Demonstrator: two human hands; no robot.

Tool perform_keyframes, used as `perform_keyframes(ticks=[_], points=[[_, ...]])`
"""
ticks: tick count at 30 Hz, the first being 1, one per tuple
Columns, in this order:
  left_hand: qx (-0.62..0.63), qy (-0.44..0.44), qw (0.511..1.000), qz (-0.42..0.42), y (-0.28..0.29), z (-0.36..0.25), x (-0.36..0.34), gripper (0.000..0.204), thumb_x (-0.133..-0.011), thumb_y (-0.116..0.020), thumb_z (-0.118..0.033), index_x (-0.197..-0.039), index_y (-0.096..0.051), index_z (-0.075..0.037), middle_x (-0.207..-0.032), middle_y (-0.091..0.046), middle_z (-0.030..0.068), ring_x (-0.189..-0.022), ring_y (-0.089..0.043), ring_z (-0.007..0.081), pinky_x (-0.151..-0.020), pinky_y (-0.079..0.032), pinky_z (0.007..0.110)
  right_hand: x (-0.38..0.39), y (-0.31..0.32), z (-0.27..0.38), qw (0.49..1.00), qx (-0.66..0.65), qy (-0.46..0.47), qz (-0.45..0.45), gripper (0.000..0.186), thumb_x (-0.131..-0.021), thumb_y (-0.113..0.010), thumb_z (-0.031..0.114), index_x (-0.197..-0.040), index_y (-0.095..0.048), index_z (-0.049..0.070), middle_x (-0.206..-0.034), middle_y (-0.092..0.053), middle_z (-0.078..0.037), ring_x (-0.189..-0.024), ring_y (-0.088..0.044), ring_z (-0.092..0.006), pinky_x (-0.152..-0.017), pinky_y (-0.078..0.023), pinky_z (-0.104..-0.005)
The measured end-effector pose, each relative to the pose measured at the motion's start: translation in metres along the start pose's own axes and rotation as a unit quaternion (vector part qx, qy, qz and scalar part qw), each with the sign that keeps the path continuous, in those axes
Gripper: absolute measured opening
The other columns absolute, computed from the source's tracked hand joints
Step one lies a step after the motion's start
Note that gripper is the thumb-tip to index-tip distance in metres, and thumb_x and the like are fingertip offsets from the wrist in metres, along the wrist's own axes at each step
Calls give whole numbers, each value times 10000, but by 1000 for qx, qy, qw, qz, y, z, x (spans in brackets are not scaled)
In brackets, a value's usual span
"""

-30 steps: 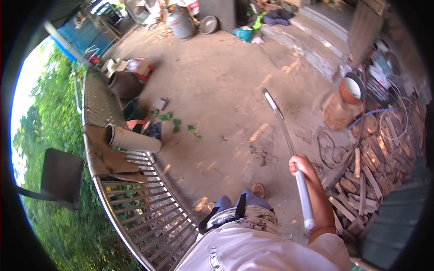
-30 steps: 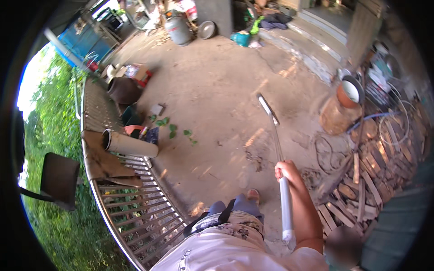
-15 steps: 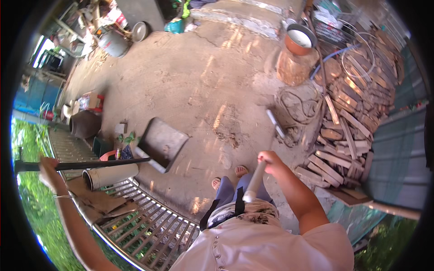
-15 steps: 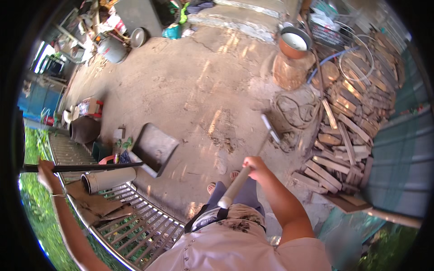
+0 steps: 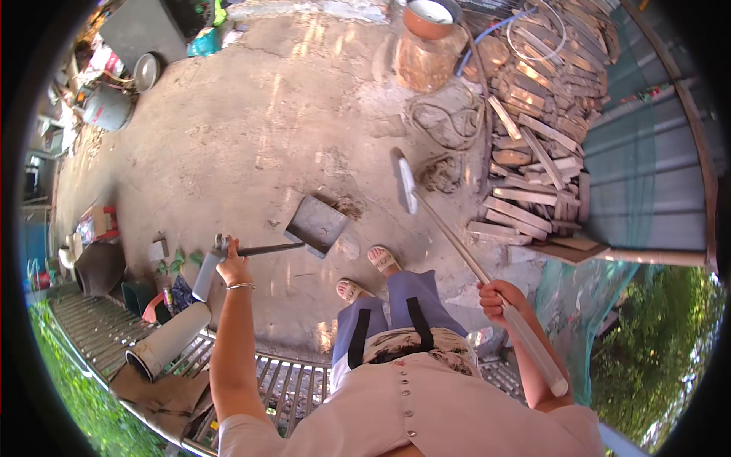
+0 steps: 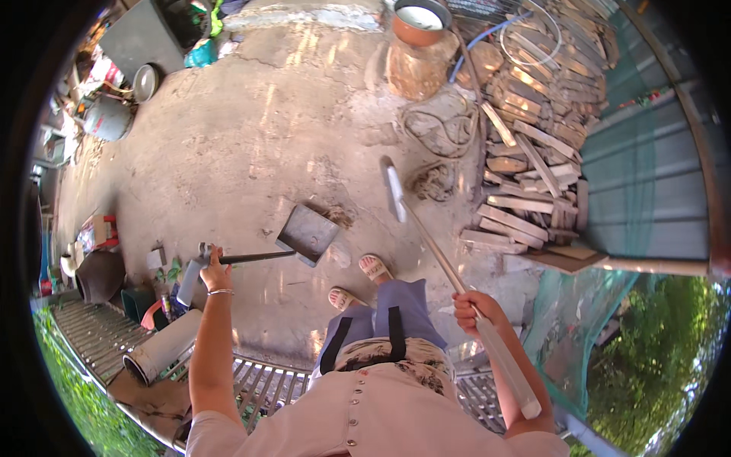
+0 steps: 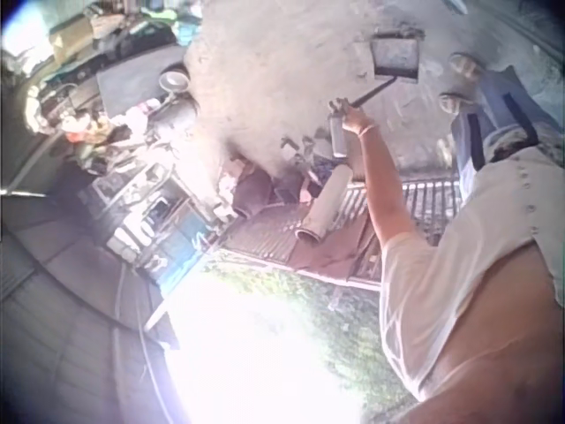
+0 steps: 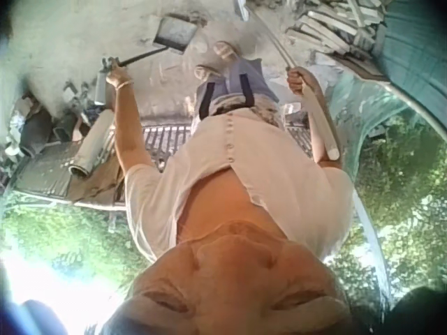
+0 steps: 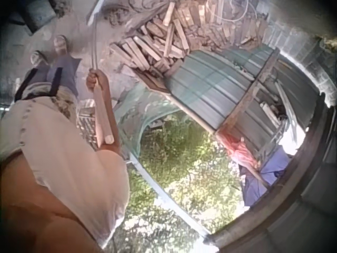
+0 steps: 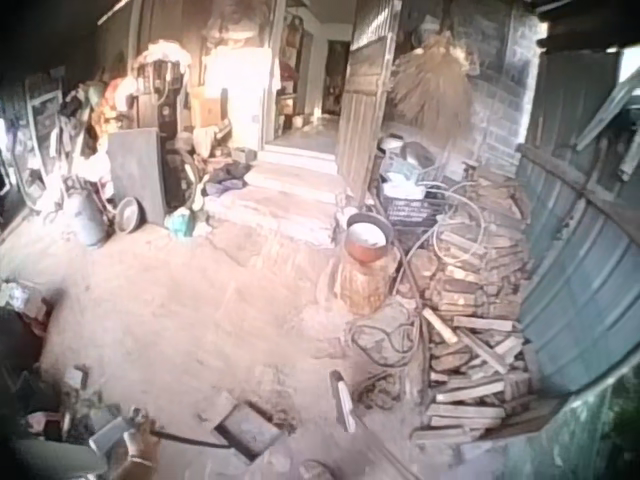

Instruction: The person sweeps debris from the ground into a dustpan using a broom, empties the dustpan over a railing, and sweeps more debris into the dustpan along the walkway.

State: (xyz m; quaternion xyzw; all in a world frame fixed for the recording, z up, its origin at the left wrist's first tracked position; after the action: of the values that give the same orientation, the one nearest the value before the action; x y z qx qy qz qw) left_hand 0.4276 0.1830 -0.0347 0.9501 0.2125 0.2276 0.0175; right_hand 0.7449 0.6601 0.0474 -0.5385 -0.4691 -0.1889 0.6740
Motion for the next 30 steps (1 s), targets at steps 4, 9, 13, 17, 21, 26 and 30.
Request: perform_keyframes(ticks=[4,9,13,17,21,26,30], points=[[41,39,997,-55,-4,33,7,361,-750,-608,-322,-1025,-490,-119,-954,-566,1,-962,-491,124,-798,-338,460,29,38,-34,994,-91,-12,-54,96,-788,-391,76,-711,-437,40,-499,-335,29,-392,-357,-68,-347,-336,-209],[41,20,996,-75,6,38,15,339,-752,-610,-319,-1001,-516,-110,-942,-568,13,-976,-484,152,-831,-334,482,-17,100,-52,988,-74,-16,-136,261,-755,-417,110,-500,-361,118,-464,-324,36,-398,-368,-86,-387,-372,-214],[38,13,996,-74,16,48,23,301,-762,-606,-301,-999,-518,-138,-905,-580,-26,-871,-483,93,-733,-354,356,-100,124,-35,969,-171,28,-175,255,-755,-420,180,-508,-375,140,-467,-391,-16,-414,-415,-138,-373,-356,-263],[25,4,997,-75,27,46,37,248,-775,-587,-327,-911,-528,-128,-898,-575,-37,-860,-462,73,-689,-353,295,-186,54,-46,990,-133,27,-31,230,-728,-453,164,-508,-391,133,-470,-401,-23,-434,-420,-148,-427,-374,-277],[34,2,997,-76,39,39,47,237,-786,-572,-325,-914,-525,-131,-903,-568,-31,-847,-458,74,-706,-337,286,-222,-32,-85,1000,-13,-13,10,215,-695,-494,116,-500,-403,110,-466,-399,-24,-434,-408,-160,-436,-362,-268],[-39,-62,996,-50,59,59,35,220,-806,-551,-264,-916,-509,-79,-885,-551,0,-806,-489,100,-686,-364,225,-191,-74,-88,993,74,-2,88,232,-743,-450,162,-522,-402,107,-469,-398,-37,-414,-398,-164,-402,-344,-277],[37,-90,993,-71,67,91,25,117,-824,-510,-137,-834,-500,-21,-814,-540,42,-747,-513,145,-751,-422,278,-113,-69,-52,962,145,51,226,368,-840,-359,231,-505,-385,79,-494,-367,-24,-400,-357,-124,-321,-306,-238]])
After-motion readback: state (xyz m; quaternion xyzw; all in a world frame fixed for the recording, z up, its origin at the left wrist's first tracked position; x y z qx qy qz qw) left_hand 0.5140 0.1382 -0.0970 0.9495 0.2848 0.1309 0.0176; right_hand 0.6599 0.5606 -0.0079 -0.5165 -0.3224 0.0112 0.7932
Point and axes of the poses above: each hand's wrist, its own x-axis away from the middle knuckle, its own y-axis out of the back of the hand, z = x × y, the point moved 8 cm from there along -x, towards the middle knuckle
